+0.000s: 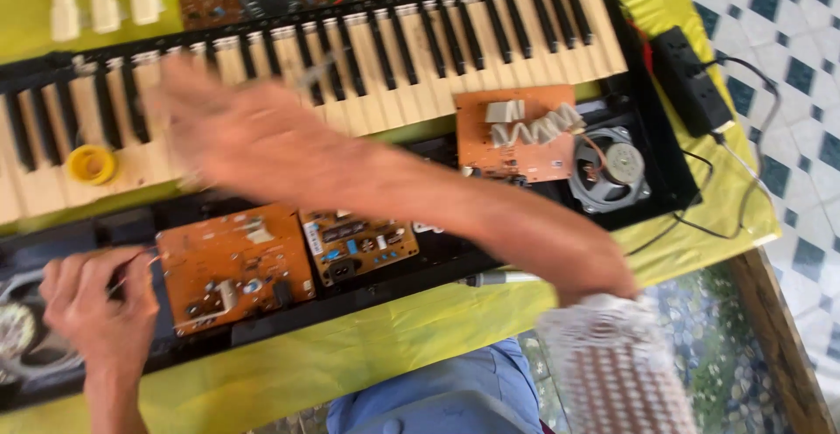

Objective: The person works on the internal components of a disassembled electronic keyboard placed on a yellow-covered table. They connect wires to a speaker and circuit board, then use a soldering iron to solder connections on a small circuit board before placing it back into the keyboard chassis.

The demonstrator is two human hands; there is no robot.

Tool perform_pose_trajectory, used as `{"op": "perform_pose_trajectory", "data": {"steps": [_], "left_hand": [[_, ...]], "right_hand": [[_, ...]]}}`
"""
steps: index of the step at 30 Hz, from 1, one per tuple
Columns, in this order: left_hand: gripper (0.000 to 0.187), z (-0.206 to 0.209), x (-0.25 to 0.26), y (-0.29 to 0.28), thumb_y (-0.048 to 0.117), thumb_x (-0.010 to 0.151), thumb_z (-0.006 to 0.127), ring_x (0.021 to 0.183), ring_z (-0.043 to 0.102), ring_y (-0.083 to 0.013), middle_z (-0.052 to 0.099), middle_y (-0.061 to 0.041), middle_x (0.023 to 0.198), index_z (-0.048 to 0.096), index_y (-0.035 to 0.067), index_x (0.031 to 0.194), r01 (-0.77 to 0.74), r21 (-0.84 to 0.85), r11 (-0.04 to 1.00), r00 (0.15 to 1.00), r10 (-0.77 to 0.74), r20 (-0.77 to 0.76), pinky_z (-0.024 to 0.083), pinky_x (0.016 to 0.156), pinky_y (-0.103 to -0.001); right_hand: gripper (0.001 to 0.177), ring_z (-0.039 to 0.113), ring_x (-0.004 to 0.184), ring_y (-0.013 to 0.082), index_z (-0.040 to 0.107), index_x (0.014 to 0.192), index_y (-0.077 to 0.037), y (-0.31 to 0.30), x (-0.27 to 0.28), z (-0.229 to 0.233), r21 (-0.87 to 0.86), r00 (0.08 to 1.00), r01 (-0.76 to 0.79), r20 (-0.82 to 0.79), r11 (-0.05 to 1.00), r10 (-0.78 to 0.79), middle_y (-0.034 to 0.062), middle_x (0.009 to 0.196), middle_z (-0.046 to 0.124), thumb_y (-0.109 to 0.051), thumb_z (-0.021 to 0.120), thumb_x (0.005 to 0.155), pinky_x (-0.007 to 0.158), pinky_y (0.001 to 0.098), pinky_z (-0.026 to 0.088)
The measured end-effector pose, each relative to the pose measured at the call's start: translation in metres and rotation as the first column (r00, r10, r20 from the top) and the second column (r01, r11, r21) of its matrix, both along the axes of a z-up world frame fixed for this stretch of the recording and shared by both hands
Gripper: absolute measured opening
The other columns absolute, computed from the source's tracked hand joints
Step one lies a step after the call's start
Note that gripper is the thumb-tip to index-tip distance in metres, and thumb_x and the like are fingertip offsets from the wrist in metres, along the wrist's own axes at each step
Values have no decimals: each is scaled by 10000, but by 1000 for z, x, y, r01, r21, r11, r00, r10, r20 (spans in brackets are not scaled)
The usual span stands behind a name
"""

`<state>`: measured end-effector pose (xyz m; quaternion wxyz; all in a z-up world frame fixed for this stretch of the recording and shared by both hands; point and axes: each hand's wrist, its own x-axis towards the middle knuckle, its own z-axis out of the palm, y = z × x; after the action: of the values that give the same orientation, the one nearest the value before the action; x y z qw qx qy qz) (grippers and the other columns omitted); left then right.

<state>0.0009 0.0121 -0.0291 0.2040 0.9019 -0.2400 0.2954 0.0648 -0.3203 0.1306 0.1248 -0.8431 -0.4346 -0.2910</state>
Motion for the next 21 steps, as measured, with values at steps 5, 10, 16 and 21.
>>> {"op": "perform_pose_trajectory", "data": {"steps": [5, 10, 16, 21], "left_hand": [[117, 26, 7, -21, 55, 1083, 846, 971, 550, -305, 691, -65, 1015, 762, 104, 1018, 31, 43, 999, 994, -26, -103, 374, 896, -427], [98, 40, 16, -42, 105, 1034, 810, 935, 593, -293, 718, -102, 1014, 753, 51, 1092, 109, 89, 990, 992, -102, -71, 395, 805, -423], [76, 55, 10, -53, 9, 1067, 718, 887, 598, -306, 704, -101, 988, 726, 28, 1140, 117, 85, 989, 990, -109, -86, 419, 769, -426], [312, 61, -12, -49, 266, 1083, 670, 1042, 564, -373, 647, -176, 1149, 606, -2, 1229, 19, -47, 999, 991, -25, -131, 400, 883, -494]], "right_hand": [[96, 517, 1056, 271, 663, 987, -39, -91, -36, 46, -108, 977, 183, -89, 977, -193, 93, 1074, 551, -13, 756, 988, 501, 279, 583], [175, 565, 1012, 274, 706, 1024, -71, -151, -83, 47, -143, 939, 282, -163, 948, -304, 70, 1015, 638, -70, 867, 958, 733, 339, 543], [273, 620, 979, 269, 764, 1133, -19, -192, -136, 31, -9, 905, 346, -263, 938, -336, 145, 1087, 715, -165, 898, 945, 908, 415, 471], [247, 633, 1013, 247, 770, 1128, -22, -194, -166, 28, 112, 850, 414, -402, 903, -340, 129, 1046, 706, -198, 784, 957, 918, 385, 483]]}}
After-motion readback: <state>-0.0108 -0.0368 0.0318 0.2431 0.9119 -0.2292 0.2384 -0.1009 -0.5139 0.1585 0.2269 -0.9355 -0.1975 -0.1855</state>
